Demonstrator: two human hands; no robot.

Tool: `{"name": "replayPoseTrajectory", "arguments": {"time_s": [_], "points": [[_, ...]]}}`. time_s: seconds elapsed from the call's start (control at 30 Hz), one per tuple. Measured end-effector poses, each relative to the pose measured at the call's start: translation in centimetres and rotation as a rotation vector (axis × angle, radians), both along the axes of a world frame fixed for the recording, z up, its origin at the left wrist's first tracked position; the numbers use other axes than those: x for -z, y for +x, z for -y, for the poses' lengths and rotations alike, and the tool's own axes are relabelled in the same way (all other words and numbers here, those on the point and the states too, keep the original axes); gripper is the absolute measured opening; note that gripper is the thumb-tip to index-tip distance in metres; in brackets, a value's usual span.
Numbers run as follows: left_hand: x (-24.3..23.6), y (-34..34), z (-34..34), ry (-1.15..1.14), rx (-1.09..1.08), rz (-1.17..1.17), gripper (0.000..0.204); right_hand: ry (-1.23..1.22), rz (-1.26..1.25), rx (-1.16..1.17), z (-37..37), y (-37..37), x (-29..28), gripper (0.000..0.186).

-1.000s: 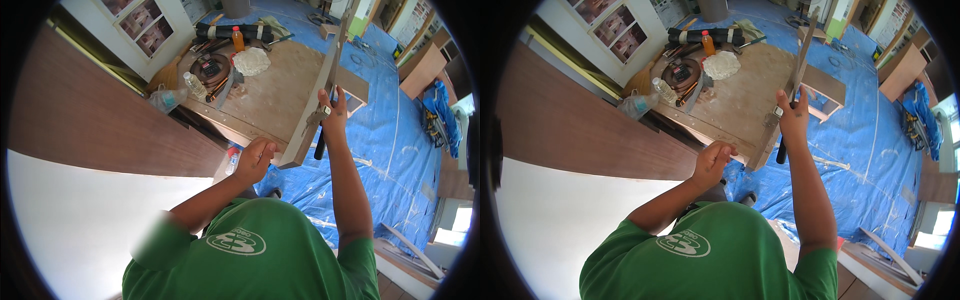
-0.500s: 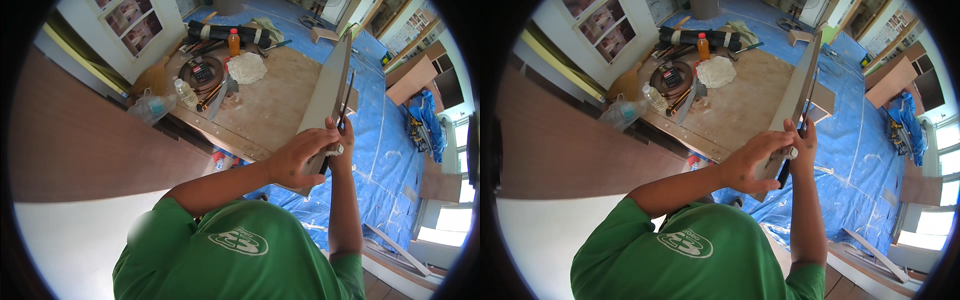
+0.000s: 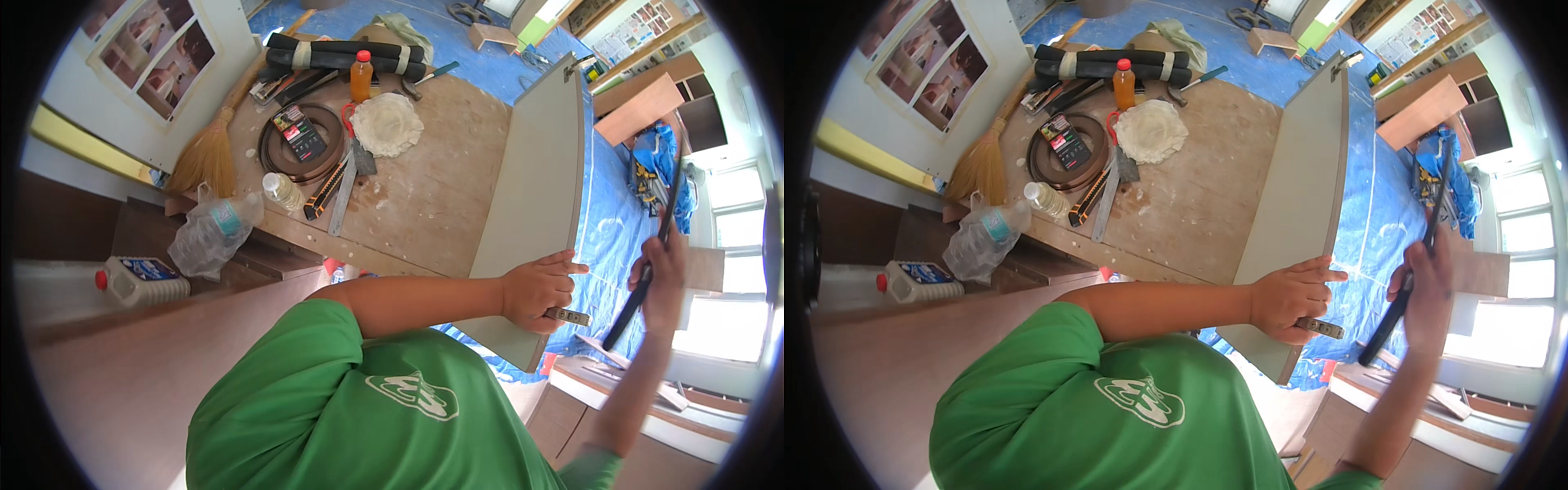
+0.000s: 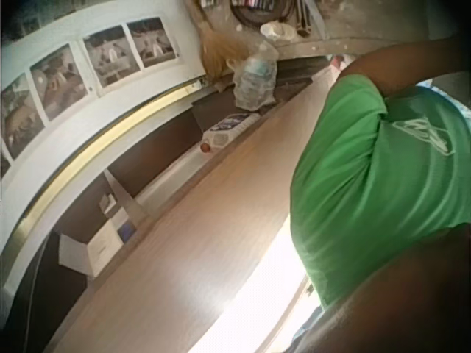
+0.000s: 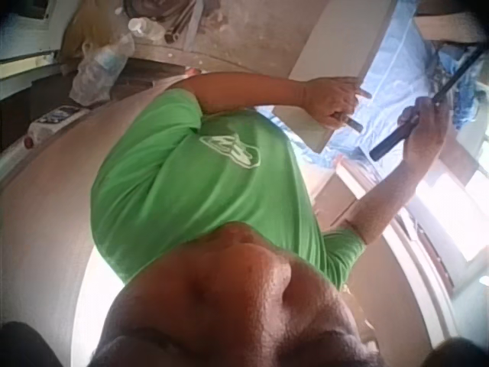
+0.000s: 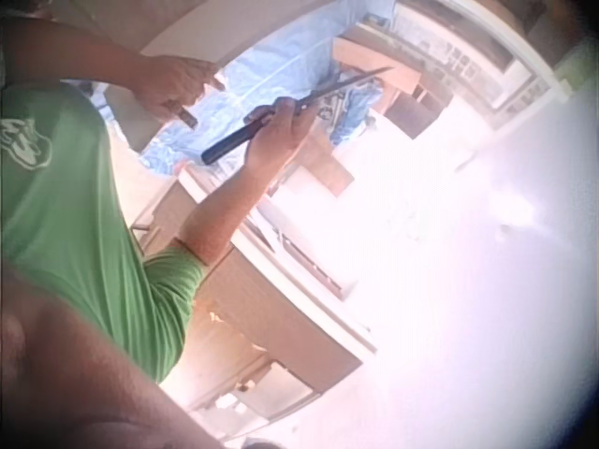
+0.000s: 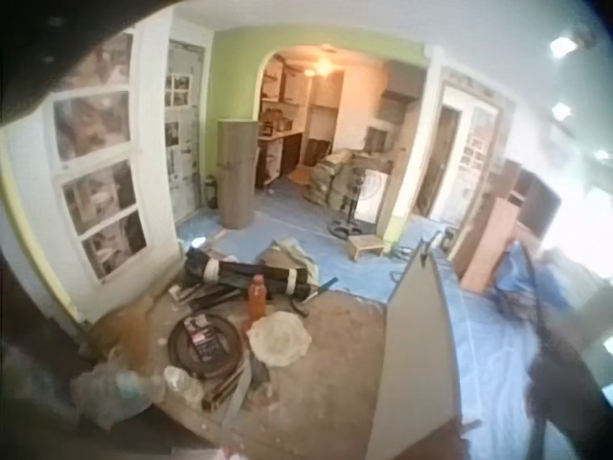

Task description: The person sands a wooden board with sandpaper, then applies a white filler to the edges using a putty knife. They smooth the filler along the edges and corners, then use a utility knife to trim excess material from the board's edge.

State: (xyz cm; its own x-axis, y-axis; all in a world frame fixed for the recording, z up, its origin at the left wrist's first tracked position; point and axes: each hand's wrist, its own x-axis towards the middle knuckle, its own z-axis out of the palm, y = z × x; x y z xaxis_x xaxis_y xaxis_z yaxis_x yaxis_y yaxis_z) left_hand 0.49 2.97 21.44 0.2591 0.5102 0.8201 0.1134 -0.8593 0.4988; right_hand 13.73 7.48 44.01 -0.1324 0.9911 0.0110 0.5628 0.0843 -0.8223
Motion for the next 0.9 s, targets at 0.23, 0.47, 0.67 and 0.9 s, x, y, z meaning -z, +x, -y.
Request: {"name": "replayPoseTrajectory", "arguments": {"time_s": [0.23, 0.47, 0.67, 0.9], "points": [[1.0, -0.8, -0.3, 0.03, -0.113, 0.042, 0.023, -0.433, 0.261, -0.49, -5.2, -21.8, 6.0, 0.052], [1.5, 2.2, -0.3, -0.372, 0.556, 0.399, 0.041, -0.549, 0.544, -0.294, -9.6, -31.3, 28.0, 0.062], [2.9, 5.2, -2.0, -1.162, 2.069, 1.521, 0.044, -0.293, 0.772, -0.387, -9.5, -29.8, 37.6, 0.093], [1.2, 3.2, -1.4, -1.27, 1.918, 1.587, 0.046, -0.178, 1.038, -0.565, -7.1, -29.8, 36.3, 0.08]]}}
